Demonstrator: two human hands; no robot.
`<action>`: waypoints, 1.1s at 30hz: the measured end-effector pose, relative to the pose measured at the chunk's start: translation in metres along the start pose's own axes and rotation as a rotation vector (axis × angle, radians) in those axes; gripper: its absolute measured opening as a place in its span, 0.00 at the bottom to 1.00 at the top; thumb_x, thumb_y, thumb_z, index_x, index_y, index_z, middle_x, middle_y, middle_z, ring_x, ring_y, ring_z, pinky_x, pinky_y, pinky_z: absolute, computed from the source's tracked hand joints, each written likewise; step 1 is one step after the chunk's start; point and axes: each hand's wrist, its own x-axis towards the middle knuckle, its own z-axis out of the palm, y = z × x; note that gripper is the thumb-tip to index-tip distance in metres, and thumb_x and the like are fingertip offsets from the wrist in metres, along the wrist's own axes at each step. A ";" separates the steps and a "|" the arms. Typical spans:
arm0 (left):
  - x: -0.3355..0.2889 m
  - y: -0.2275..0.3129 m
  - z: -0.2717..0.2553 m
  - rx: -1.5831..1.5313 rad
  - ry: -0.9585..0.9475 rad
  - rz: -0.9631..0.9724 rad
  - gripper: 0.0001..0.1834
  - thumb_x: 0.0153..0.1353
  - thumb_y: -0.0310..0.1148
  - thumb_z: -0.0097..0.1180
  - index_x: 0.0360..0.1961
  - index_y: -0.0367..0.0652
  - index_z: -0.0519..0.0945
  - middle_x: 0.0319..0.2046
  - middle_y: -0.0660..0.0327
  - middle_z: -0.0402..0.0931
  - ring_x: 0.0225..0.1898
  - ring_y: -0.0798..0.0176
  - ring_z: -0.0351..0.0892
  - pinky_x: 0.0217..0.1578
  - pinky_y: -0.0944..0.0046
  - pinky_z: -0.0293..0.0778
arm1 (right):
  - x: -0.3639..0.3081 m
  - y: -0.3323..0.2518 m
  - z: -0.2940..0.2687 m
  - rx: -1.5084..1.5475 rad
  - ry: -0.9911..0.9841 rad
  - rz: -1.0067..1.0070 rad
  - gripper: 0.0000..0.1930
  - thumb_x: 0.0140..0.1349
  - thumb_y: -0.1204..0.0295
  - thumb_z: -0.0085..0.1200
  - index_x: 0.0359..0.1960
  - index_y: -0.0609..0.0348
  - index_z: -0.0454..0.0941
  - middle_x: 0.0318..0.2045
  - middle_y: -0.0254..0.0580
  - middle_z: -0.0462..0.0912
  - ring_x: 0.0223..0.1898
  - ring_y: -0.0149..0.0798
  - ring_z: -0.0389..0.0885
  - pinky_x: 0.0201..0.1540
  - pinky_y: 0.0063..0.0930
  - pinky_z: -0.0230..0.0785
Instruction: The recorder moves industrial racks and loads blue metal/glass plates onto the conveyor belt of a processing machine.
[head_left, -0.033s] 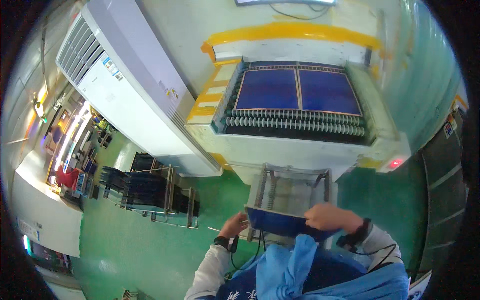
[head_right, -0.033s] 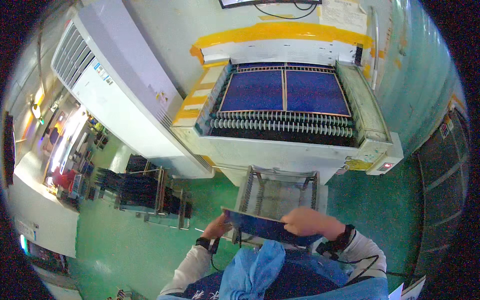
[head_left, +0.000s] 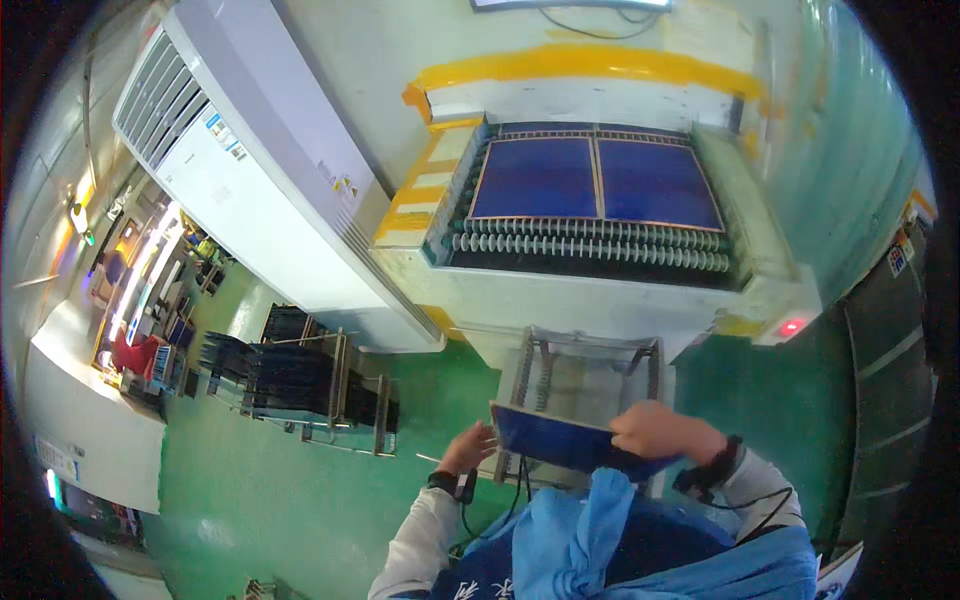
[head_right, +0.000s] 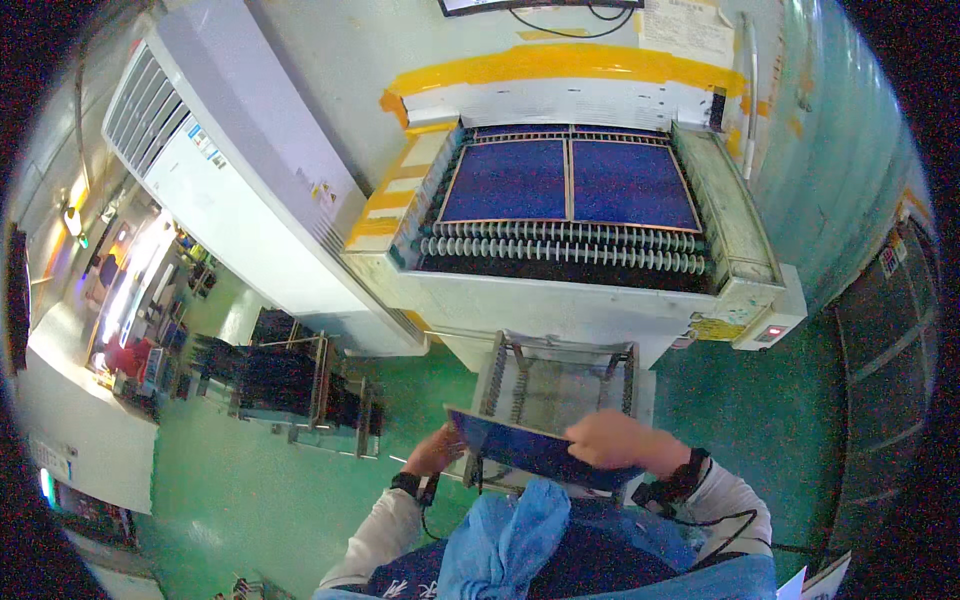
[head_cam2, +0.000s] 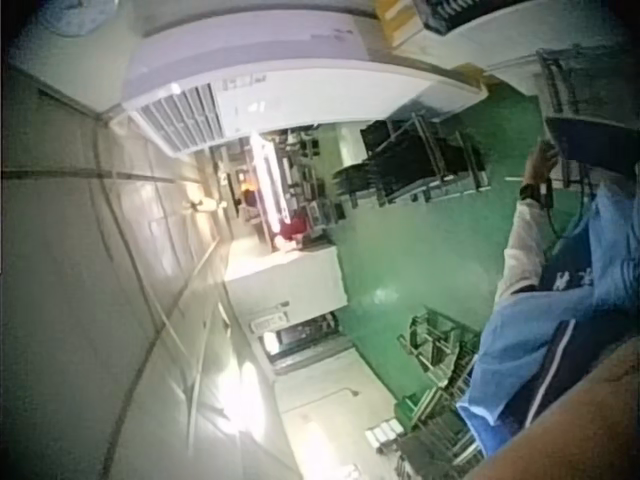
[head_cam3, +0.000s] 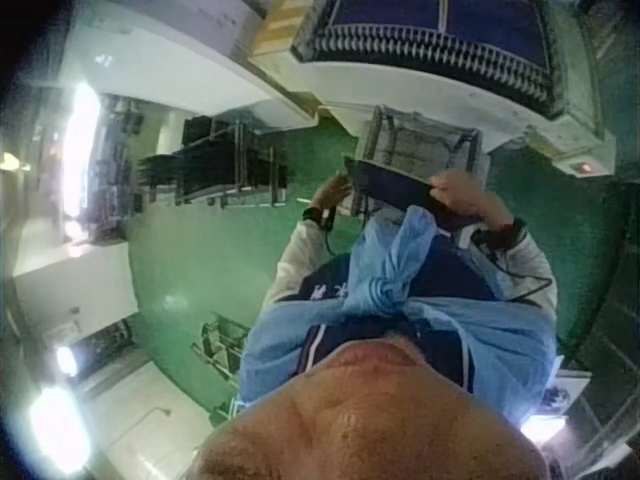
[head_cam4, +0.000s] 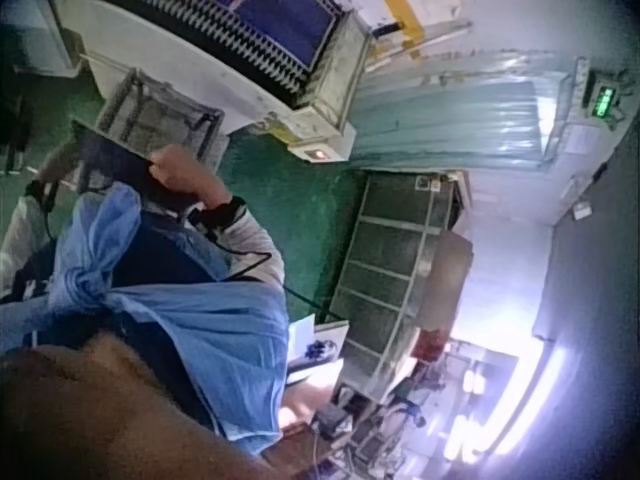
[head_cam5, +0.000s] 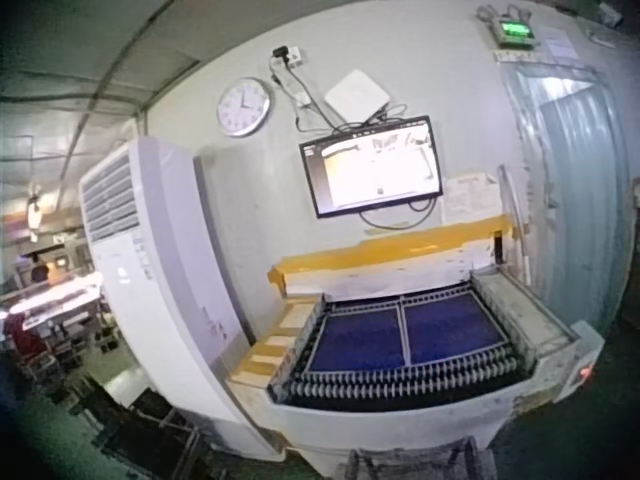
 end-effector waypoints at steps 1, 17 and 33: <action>-0.001 0.002 0.001 0.343 -0.036 0.141 0.28 0.72 0.49 0.35 0.59 0.36 0.65 0.56 0.51 0.70 0.57 0.54 0.70 0.55 0.56 0.67 | 0.000 0.003 -0.003 -0.012 0.046 0.037 0.12 0.58 0.63 0.48 0.29 0.60 0.74 0.25 0.57 0.77 0.32 0.62 0.76 0.35 0.54 0.67; -0.017 0.052 0.080 0.077 -0.019 0.095 0.34 0.65 0.52 0.50 0.60 0.33 0.64 0.54 0.50 0.70 0.54 0.52 0.72 0.54 0.54 0.69 | 0.035 0.084 -0.022 1.145 0.701 0.208 0.06 0.60 0.72 0.54 0.31 0.62 0.80 0.26 0.29 0.79 0.26 0.25 0.73 0.29 0.24 0.66; -0.041 0.128 0.132 0.224 0.148 0.327 0.10 0.65 0.33 0.53 0.43 0.38 0.75 0.36 0.63 0.77 0.32 0.68 0.77 0.36 0.66 0.76 | 0.093 0.132 -0.018 1.795 0.720 0.261 0.15 0.62 0.65 0.54 0.44 0.62 0.77 0.38 0.41 0.82 0.38 0.38 0.81 0.43 0.36 0.75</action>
